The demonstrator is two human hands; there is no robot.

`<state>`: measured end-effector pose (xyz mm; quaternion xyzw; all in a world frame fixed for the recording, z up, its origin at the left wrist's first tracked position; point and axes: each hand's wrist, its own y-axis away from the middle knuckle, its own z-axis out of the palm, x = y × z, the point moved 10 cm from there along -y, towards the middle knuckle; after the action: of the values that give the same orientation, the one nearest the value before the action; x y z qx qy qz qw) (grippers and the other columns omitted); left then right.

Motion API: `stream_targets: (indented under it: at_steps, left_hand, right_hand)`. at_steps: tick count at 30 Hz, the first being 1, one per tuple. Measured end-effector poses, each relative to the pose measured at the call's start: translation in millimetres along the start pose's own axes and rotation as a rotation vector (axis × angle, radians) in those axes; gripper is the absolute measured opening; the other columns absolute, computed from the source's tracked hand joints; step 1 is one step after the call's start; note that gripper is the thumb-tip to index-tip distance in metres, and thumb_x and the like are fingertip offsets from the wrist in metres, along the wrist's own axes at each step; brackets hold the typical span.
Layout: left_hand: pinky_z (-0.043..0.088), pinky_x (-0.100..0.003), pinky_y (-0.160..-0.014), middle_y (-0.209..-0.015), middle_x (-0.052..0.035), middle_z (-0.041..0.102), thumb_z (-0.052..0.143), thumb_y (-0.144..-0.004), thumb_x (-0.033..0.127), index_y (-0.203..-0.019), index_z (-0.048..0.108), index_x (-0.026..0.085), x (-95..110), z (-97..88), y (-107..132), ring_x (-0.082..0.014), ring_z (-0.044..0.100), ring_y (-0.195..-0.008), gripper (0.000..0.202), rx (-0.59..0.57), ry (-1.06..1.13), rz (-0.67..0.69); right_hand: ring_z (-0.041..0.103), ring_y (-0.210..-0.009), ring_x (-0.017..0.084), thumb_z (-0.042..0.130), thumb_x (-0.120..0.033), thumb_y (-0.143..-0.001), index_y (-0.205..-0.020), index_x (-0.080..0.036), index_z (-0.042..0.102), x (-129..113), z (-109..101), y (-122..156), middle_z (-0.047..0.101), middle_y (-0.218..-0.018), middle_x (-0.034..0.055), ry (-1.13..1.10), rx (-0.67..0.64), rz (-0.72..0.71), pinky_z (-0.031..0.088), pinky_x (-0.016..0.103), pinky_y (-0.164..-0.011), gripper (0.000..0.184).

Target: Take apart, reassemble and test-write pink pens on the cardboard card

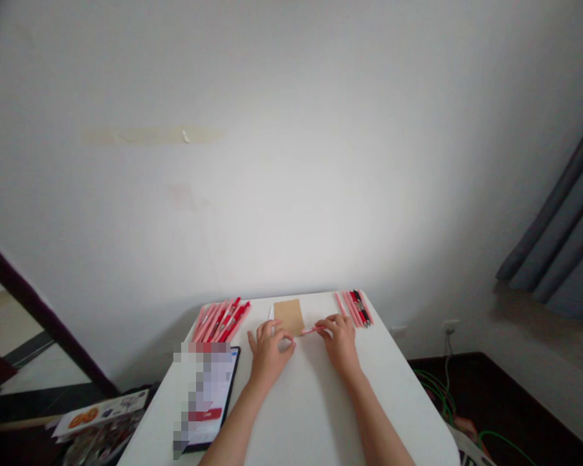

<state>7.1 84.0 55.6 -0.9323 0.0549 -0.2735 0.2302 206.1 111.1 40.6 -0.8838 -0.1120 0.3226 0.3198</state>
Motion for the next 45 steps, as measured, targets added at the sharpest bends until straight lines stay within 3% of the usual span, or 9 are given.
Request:
stream_targets:
  at_steps: [13, 21, 38, 45]
  left_hand:
    - [0.007, -0.069, -0.111, -0.124, -0.0008, 0.057, 0.071, -0.073, 0.032, -0.080, 0.073, 0.034, 9, 7.9, -1, -0.0256, 0.042, -0.124, 0.007, -0.045, -0.019, 0.034]
    - [0.005, -0.069, -0.111, -0.123, -0.0002, 0.057, 0.071, -0.073, 0.030, -0.078, 0.073, 0.034, 10, 9.9, -1, -0.0253, 0.042, -0.124, 0.007, -0.042, -0.028, 0.053]
    - [0.005, -0.067, -0.112, -0.123, -0.0001, 0.057, 0.071, -0.073, 0.029, -0.078, 0.073, 0.034, 11, 10.7, -1, -0.0245, 0.043, -0.124, 0.008, -0.033, -0.037, 0.069]
    - [0.005, -0.065, -0.113, -0.122, -0.0021, 0.059, 0.068, -0.073, 0.025, -0.073, 0.071, 0.028, 16, 4.1, 0, -0.0248, 0.044, -0.123, 0.005, -0.016, -0.060, 0.063]
  right_hand:
    - [0.051, -0.098, 0.026, 0.063, -0.022, -0.082, -0.088, -0.032, 0.074, -20, 3, 2, 0.066, -0.094, 0.0058, 0.031, -0.088, -0.073, 0.041, 0.043, -0.086, 0.016]
    - [0.051, -0.099, 0.025, 0.064, -0.022, -0.082, -0.093, -0.031, 0.073, -28, -1, 1, 0.066, -0.097, 0.0055, 0.003, -0.061, -0.134, 0.041, 0.043, -0.089, 0.017]
    - [0.053, -0.095, 0.024, 0.060, -0.030, -0.086, -0.096, -0.028, 0.072, -17, 1, -1, 0.067, -0.092, 0.0066, -0.126, -0.047, -0.109, 0.043, 0.041, -0.086, 0.016]
    - [0.055, -0.094, 0.024, 0.057, -0.030, -0.086, -0.093, -0.028, 0.072, -12, -5, -1, 0.067, -0.092, 0.0075, -0.092, 0.000, -0.074, 0.044, 0.040, -0.084, 0.017]
